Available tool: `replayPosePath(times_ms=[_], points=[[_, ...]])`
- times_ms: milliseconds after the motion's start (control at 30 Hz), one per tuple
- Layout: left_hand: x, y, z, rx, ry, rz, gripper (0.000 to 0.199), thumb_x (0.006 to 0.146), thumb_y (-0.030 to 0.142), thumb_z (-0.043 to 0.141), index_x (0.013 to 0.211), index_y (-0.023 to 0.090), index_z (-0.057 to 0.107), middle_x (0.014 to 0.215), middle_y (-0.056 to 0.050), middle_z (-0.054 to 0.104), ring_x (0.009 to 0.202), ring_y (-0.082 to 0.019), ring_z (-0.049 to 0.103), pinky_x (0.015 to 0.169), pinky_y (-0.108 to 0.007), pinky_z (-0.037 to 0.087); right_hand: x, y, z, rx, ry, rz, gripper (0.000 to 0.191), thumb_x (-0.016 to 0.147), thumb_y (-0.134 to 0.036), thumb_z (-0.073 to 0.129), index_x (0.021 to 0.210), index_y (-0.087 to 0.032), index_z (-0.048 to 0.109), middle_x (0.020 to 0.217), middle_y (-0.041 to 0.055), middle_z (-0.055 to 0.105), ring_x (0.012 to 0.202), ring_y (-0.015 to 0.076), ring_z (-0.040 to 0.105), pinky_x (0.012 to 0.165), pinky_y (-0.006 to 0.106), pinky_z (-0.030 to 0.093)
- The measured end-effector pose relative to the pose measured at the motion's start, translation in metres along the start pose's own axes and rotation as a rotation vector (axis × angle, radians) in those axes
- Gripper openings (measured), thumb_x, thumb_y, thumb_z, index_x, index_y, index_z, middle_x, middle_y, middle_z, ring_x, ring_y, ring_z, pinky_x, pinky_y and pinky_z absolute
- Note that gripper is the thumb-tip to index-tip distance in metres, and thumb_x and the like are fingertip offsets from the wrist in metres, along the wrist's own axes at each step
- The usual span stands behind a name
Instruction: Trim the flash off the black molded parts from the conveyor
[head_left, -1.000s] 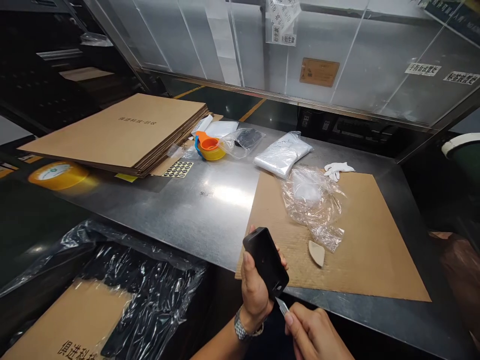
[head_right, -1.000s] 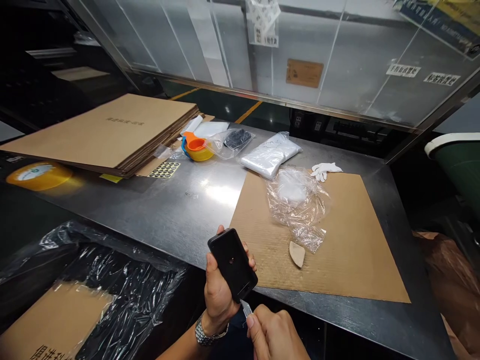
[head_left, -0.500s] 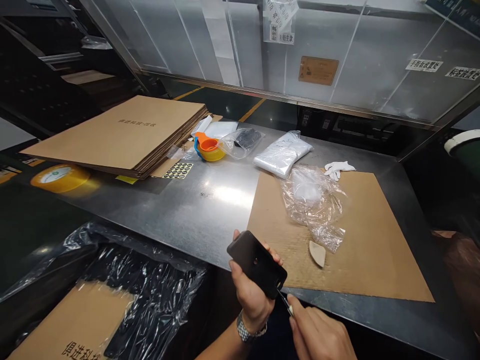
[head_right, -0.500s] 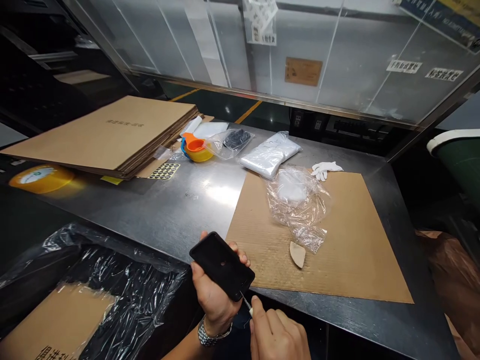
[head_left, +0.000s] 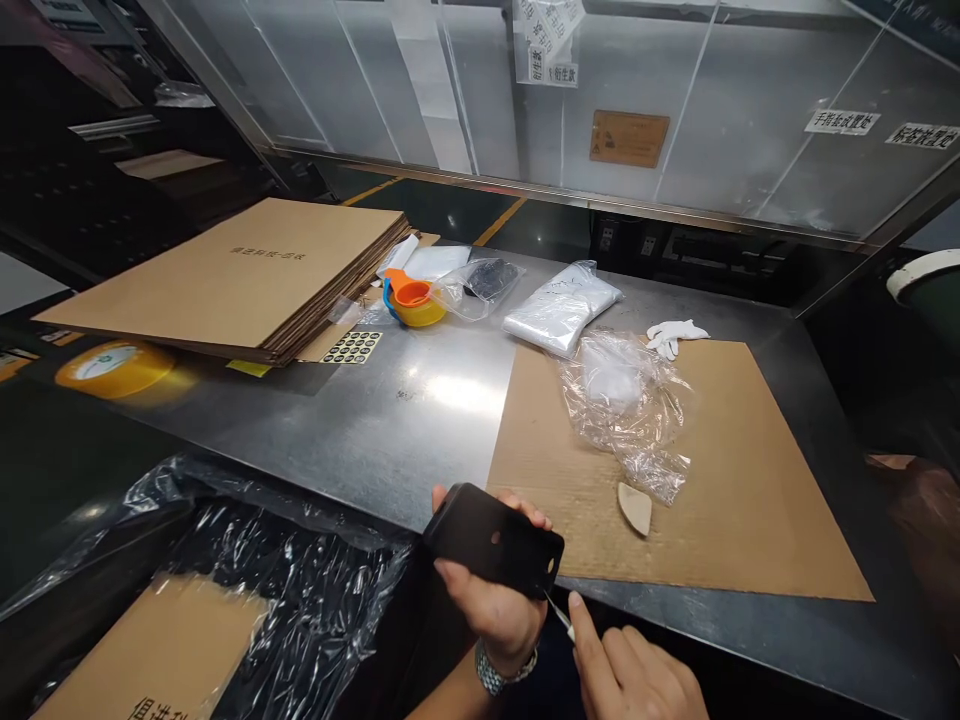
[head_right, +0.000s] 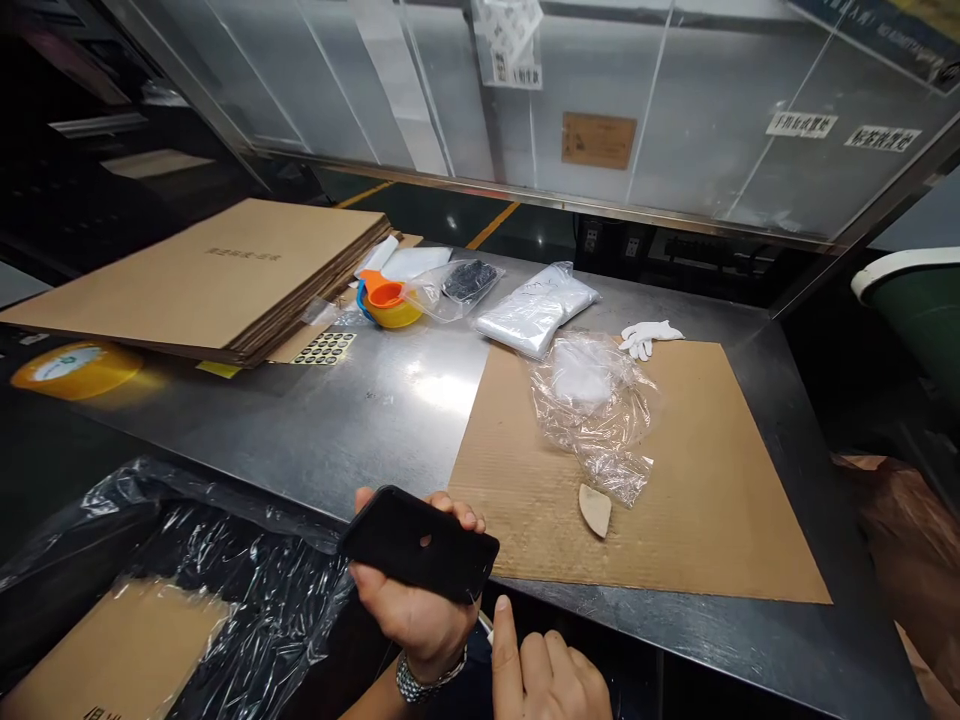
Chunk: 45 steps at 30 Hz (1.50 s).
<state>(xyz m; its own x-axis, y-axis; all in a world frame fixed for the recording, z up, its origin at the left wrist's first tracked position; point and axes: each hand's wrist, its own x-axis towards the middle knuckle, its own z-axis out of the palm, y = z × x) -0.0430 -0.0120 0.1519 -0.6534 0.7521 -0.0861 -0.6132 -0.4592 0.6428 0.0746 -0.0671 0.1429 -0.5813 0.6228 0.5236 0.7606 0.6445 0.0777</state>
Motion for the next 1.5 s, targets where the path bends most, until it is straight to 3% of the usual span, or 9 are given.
replayPosePath(times_ms=[133, 467, 733, 900, 1067, 1133, 1267, 1400, 1500], points=[[-0.001, 0.001, 0.002, 0.022, 0.006, 0.062, 0.047, 0.077, 0.06, 0.047, 0.12, 0.042, 0.05, 0.074, 0.0, 0.061, 0.057, -0.016, 0.056, 0.052, -0.029, 0.05, 0.002, -0.002, -0.001, -0.007, -0.002, 0.0, 0.028, 0.083, -0.001, 0.043, 0.099, -0.006, 0.065, 0.048, -0.0053, 0.044, 0.037, 0.0053, 0.044, 0.041, 0.022, 0.028], [-0.007, 0.009, 0.011, 0.094, 0.065, 0.07, 0.037, 0.081, 0.054, 0.046, 0.117, 0.05, 0.049, 0.073, 0.004, 0.059, 0.057, -0.015, 0.053, 0.052, -0.029, 0.048, 0.005, -0.009, -0.008, -0.047, -0.033, 0.09, 0.034, 0.085, 0.0, 0.038, 0.098, -0.012, 0.066, 0.048, -0.0024, 0.046, 0.042, 0.0074, 0.048, 0.043, 0.021, 0.033], [-0.007, 0.007, 0.006, 0.077, 0.044, -0.009, 0.044, 0.08, 0.058, 0.047, 0.122, 0.046, 0.046, 0.076, 0.002, 0.058, 0.061, -0.016, 0.053, 0.056, -0.028, 0.048, 0.003, -0.007, -0.011, -0.069, -0.06, 0.074, 0.034, 0.085, -0.001, 0.038, 0.102, -0.013, 0.066, 0.049, -0.0015, 0.048, 0.043, 0.0082, 0.047, 0.043, 0.023, 0.032], [-0.004, 0.006, -0.001, 0.148, 0.093, -0.214, 0.05, 0.084, 0.057, 0.042, 0.131, 0.04, 0.038, 0.073, 0.001, 0.058, 0.06, -0.016, 0.055, 0.055, -0.028, 0.049, 0.006, 0.0, -0.015, -0.091, -0.082, 0.058, 0.034, 0.088, -0.006, 0.037, 0.103, -0.015, 0.065, 0.05, -0.0011, 0.048, 0.045, 0.0101, 0.047, 0.045, 0.025, 0.032], [0.001, 0.007, -0.005, 0.145, 0.139, -0.414, 0.049, 0.084, 0.055, 0.042, 0.129, 0.034, 0.041, 0.073, 0.0, 0.06, 0.057, -0.014, 0.057, 0.053, -0.026, 0.049, 0.002, 0.011, -0.013, -0.068, -0.102, 0.041, 0.032, 0.089, -0.011, 0.04, 0.112, -0.01, 0.061, 0.052, -0.0018, 0.047, 0.045, 0.0112, 0.047, 0.047, 0.026, 0.035], [0.003, 0.008, -0.005, 0.106, 0.158, -0.498, 0.048, 0.082, 0.056, 0.046, 0.121, 0.028, 0.05, 0.073, -0.001, 0.06, 0.056, -0.014, 0.058, 0.051, -0.025, 0.049, -0.001, 0.014, -0.011, 0.003, -0.109, 0.077, 0.032, 0.09, -0.015, 0.041, 0.115, -0.01, 0.06, 0.054, -0.0017, 0.048, 0.046, 0.0111, 0.049, 0.048, 0.026, 0.037], [0.006, 0.008, -0.006, 0.064, 0.122, -0.669, 0.05, 0.08, 0.058, 0.045, 0.085, 0.012, 0.064, 0.065, -0.005, 0.06, 0.054, -0.015, 0.058, 0.05, -0.024, 0.048, -0.005, 0.019, -0.009, 0.199, -0.182, 0.172, 0.034, 0.094, -0.021, 0.038, 0.12, -0.01, 0.057, 0.061, 0.0005, 0.053, 0.052, 0.0107, 0.056, 0.047, 0.02, 0.042], [0.006, 0.008, -0.007, 0.032, 0.024, -0.672, 0.046, 0.083, 0.054, 0.044, 0.079, 0.013, 0.064, 0.069, -0.005, 0.061, 0.055, -0.014, 0.057, 0.054, -0.025, 0.049, -0.008, 0.023, -0.013, 0.309, -0.248, 0.198, 0.037, 0.095, -0.022, 0.037, 0.128, -0.012, 0.05, 0.064, 0.0004, 0.053, 0.054, 0.0086, 0.057, 0.045, 0.015, 0.042], [0.004, 0.008, -0.006, 0.03, 0.0, -0.639, 0.04, 0.084, 0.052, 0.044, 0.101, 0.02, 0.061, 0.073, -0.002, 0.061, 0.056, -0.014, 0.056, 0.054, -0.025, 0.048, -0.008, 0.022, -0.016, 0.272, -0.251, 0.128, 0.035, 0.094, -0.022, 0.04, 0.126, -0.014, 0.052, 0.063, -0.0006, 0.051, 0.051, 0.0084, 0.056, 0.044, 0.016, 0.041]])
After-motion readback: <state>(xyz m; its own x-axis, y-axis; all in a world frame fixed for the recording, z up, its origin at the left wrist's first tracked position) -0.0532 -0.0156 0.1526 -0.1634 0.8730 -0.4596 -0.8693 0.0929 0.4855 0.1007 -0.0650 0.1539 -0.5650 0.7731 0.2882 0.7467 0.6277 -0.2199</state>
